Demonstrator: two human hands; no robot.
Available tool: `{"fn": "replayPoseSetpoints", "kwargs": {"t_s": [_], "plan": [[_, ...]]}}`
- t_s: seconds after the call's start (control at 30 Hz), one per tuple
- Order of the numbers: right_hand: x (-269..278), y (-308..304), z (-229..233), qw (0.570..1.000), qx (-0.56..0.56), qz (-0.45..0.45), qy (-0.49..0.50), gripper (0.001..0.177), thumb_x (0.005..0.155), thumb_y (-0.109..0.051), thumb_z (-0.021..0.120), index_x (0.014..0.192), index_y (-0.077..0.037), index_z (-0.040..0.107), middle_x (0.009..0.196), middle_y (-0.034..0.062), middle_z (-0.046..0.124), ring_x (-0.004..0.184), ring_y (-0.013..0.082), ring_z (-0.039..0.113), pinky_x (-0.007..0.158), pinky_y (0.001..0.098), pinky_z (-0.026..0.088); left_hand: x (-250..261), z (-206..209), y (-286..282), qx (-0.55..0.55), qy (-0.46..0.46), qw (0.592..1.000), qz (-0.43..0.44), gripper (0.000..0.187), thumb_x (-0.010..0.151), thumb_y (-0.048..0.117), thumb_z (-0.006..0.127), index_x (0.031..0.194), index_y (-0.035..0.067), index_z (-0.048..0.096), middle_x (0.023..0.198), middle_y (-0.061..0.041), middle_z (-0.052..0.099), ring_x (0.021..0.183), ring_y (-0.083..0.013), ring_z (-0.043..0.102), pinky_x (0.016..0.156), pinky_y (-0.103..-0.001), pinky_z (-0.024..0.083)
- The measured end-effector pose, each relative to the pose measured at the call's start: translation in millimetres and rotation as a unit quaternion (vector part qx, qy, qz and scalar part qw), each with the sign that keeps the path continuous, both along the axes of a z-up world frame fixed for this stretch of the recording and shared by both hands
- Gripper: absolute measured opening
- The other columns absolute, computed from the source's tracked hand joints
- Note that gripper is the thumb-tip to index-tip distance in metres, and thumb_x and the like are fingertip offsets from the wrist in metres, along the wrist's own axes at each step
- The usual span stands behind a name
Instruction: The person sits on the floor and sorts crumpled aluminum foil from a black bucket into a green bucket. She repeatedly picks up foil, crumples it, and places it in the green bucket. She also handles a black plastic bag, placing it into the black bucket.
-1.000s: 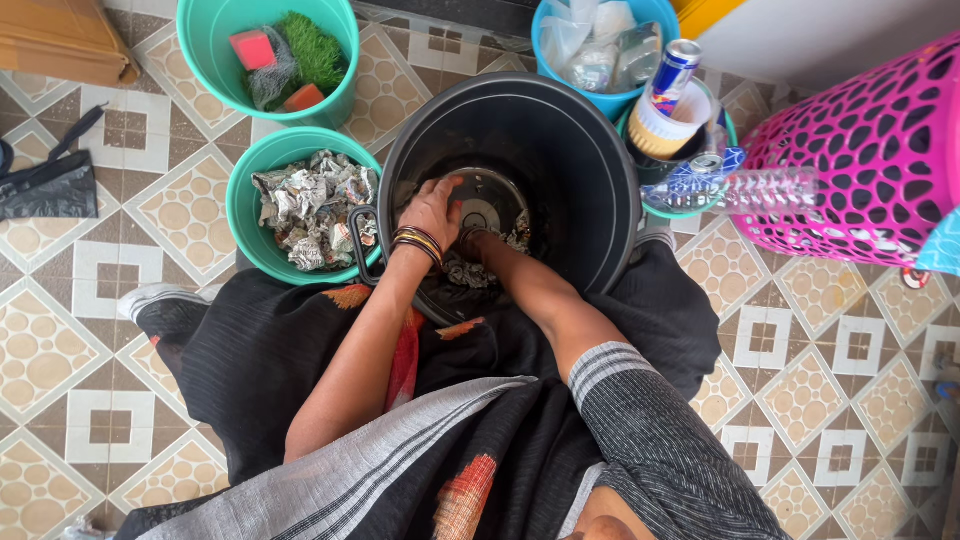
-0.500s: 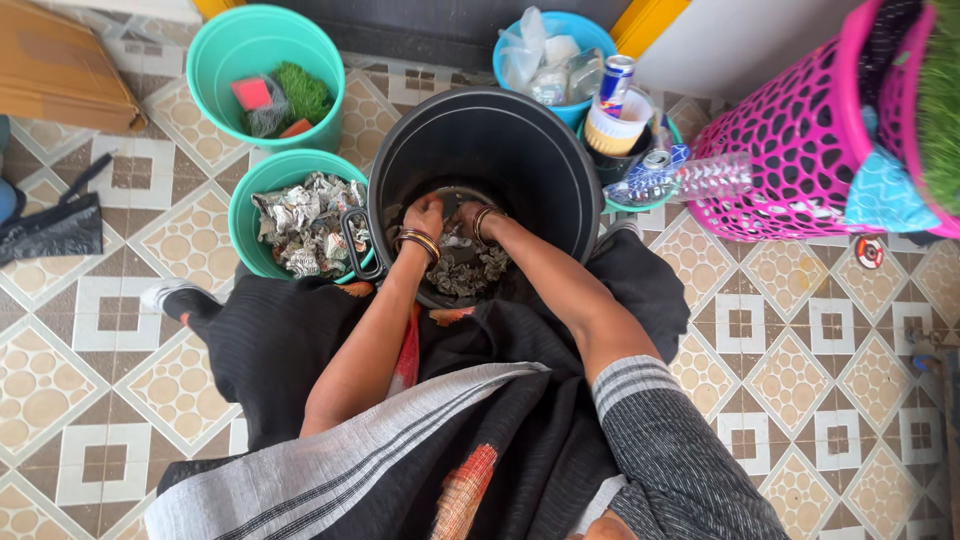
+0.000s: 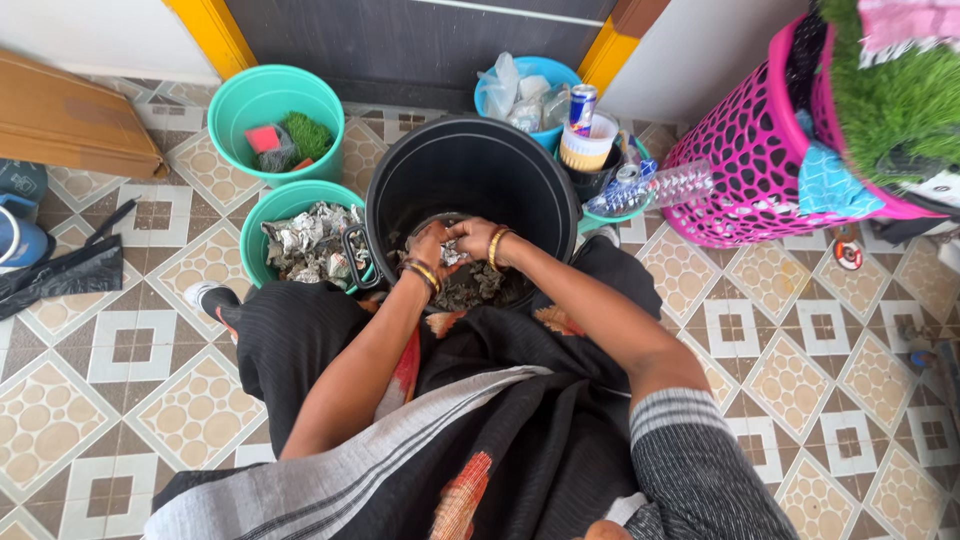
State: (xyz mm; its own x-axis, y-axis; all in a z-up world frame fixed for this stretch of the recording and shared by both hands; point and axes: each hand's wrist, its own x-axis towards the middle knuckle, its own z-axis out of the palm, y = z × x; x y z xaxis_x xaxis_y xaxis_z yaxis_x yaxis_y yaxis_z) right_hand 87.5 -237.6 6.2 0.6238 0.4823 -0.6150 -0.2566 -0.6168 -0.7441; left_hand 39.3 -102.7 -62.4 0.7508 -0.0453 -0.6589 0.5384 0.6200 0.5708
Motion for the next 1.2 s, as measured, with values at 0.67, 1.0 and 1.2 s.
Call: {"fn": "replayPoseSetpoints", "kwargs": {"t_s": [0.67, 1.0, 1.2], "plan": [[10, 2, 4, 0.978, -0.008, -0.068, -0.199, 0.045, 0.084, -0.019, 0.081, 0.119, -0.007, 0.056, 0.111, 0.0099, 0.067, 0.095, 0.0213, 0.071, 0.076, 0.0352, 0.064, 9, -3, 2, 0.162, -0.036, 0.986, 0.032, 0.020, 0.100, 0.014, 0.056, 0.120, 0.013, 0.061, 0.108, -0.005, 0.069, 0.088, -0.0164, 0.069, 0.065, -0.033, 0.060], [-1, 8, -16, 0.957, -0.039, 0.100, -0.269, 0.059, 0.088, -0.030, 0.076, 0.139, -0.012, 0.052, 0.139, 0.0175, 0.046, 0.126, 0.0326, 0.053, 0.106, 0.0423, 0.046, 18, -26, 10, 0.155, 0.052, 0.985, 0.049, 0.048, 0.100, 0.039, 0.050, 0.135, 0.008, 0.065, 0.089, -0.010, 0.068, 0.061, -0.0160, 0.058, 0.048, -0.031, 0.047], [-12, 10, -23, 0.957, -0.039, 0.067, -0.279, 0.044, 0.096, -0.023, 0.061, 0.138, -0.012, 0.053, 0.140, 0.0179, 0.051, 0.118, 0.0337, 0.063, 0.099, 0.0426, 0.053, 19, -13, 12, -0.044, 0.070, 0.991, 0.103, 0.064, 0.106, 0.051, 0.054, 0.145, -0.001, 0.051, 0.086, -0.009, 0.055, 0.062, -0.0153, 0.047, 0.055, -0.034, 0.049]]}}
